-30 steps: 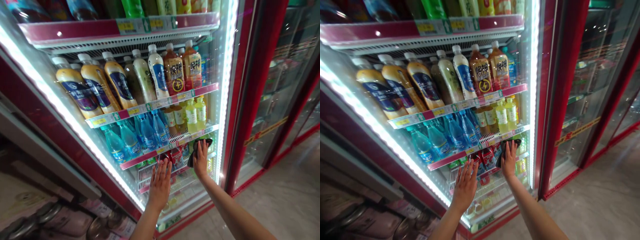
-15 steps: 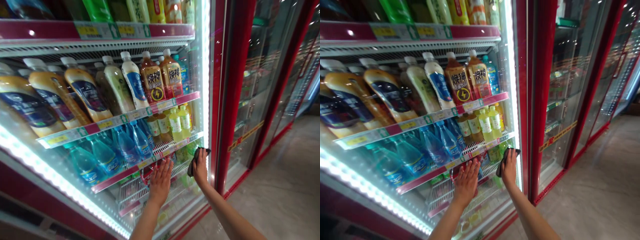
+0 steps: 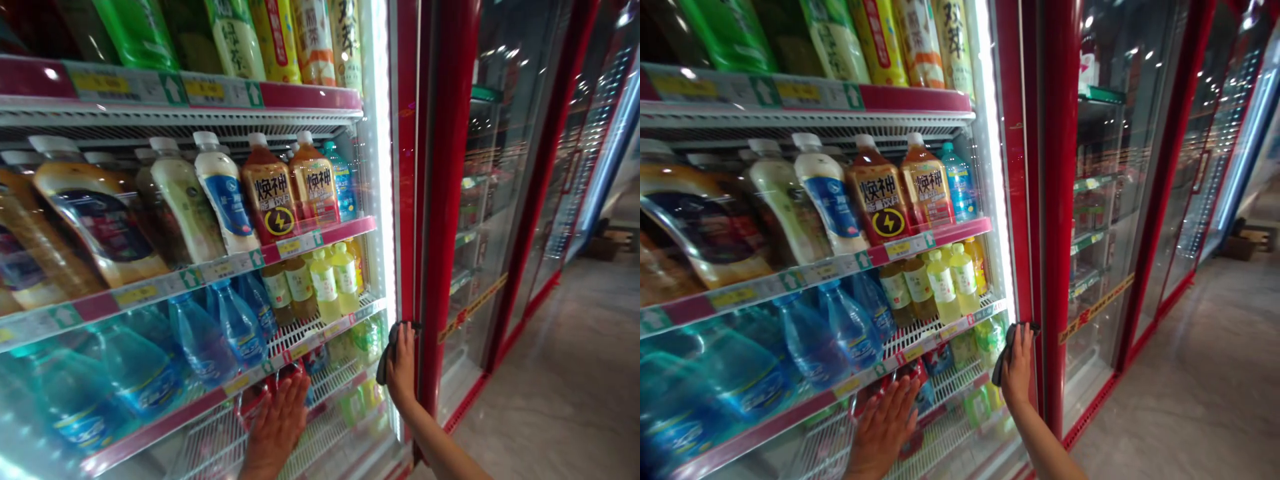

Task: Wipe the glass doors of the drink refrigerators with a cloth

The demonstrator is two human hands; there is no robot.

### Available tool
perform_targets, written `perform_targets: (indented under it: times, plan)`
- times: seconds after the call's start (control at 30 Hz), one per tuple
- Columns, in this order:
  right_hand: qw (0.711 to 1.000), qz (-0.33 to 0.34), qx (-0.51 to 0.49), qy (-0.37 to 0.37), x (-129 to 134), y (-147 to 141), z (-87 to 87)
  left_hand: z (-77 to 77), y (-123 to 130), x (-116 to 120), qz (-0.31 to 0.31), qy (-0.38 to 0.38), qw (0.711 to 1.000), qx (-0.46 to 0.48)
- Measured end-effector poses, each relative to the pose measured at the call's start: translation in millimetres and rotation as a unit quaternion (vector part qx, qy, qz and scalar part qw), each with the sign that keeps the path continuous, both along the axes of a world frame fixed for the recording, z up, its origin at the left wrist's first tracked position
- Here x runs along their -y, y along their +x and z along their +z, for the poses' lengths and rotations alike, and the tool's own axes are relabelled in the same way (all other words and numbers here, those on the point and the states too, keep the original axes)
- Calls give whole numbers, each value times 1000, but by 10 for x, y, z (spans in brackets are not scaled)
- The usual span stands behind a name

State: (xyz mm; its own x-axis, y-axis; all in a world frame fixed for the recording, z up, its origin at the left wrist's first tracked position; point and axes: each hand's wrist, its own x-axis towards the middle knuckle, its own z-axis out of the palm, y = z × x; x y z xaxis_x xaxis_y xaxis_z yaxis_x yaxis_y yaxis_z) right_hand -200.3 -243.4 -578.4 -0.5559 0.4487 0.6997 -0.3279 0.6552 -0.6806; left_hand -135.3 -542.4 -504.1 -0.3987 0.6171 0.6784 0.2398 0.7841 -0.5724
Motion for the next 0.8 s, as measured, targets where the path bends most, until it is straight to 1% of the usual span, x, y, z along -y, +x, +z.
perform_targets:
  times: [0.03,0.07,0.13,0.2,0.23,0.27,0.3,0.33,0.43,0.47,0.5,0.53,0.57,0.6,0.7,0.73,0.77,0.8]
  plan:
    - [1000,6,-1,6,34,18,-46,5,-3,-1,-2,-6,1000,-2]
    - [1000,17,-9,21,50,14,-45,11,-6,-1,-1,-11,1000,-4]
    - [997,37,-40,56,-5,-70,73,25,-17,-6,-4,-14,1000,-10]
    - [994,38,-75,68,-162,-211,238,41,-39,-17,-16,-11,1000,-18]
    - [993,35,-92,65,-257,-275,283,46,-51,-27,-23,-8,999,-23]
    - [992,32,-108,57,-347,-321,277,49,-61,-42,-31,-4,999,-28]
    - [991,30,-124,47,-422,-347,211,45,-67,-61,-38,0,999,-32]
    - [990,30,-136,37,-476,-352,86,34,-68,-83,-44,7,998,-35]
    - [988,20,-148,33,-527,-314,-471,-60,-38,-165,-48,35,998,-37]
    - [988,10,-152,38,-532,-313,-624,-109,-23,-191,-48,43,997,-39]
    - [986,0,-162,45,-546,-329,-716,-164,-9,-212,-48,48,997,-42]
    - [983,-10,-179,52,-575,-364,-732,-222,2,-228,-49,50,996,-47]
    - [978,-15,-198,60,-620,-417,-671,-279,8,-239,-53,50,996,-53]
    - [972,-18,-222,68,-679,-480,-547,-335,7,-243,-58,48,995,-59]
    - [956,-6,-273,108,-856,-648,-77,-474,-35,-238,-72,46,994,-74]
    - [951,-5,-284,123,-886,-670,6,-508,-59,-234,-75,43,993,-79]
    - [948,-5,-286,139,-893,-672,12,-534,-85,-230,-79,39,993,-83]
    - [948,-7,-278,157,-879,-655,-66,-552,-112,-227,-81,36,992,-87]
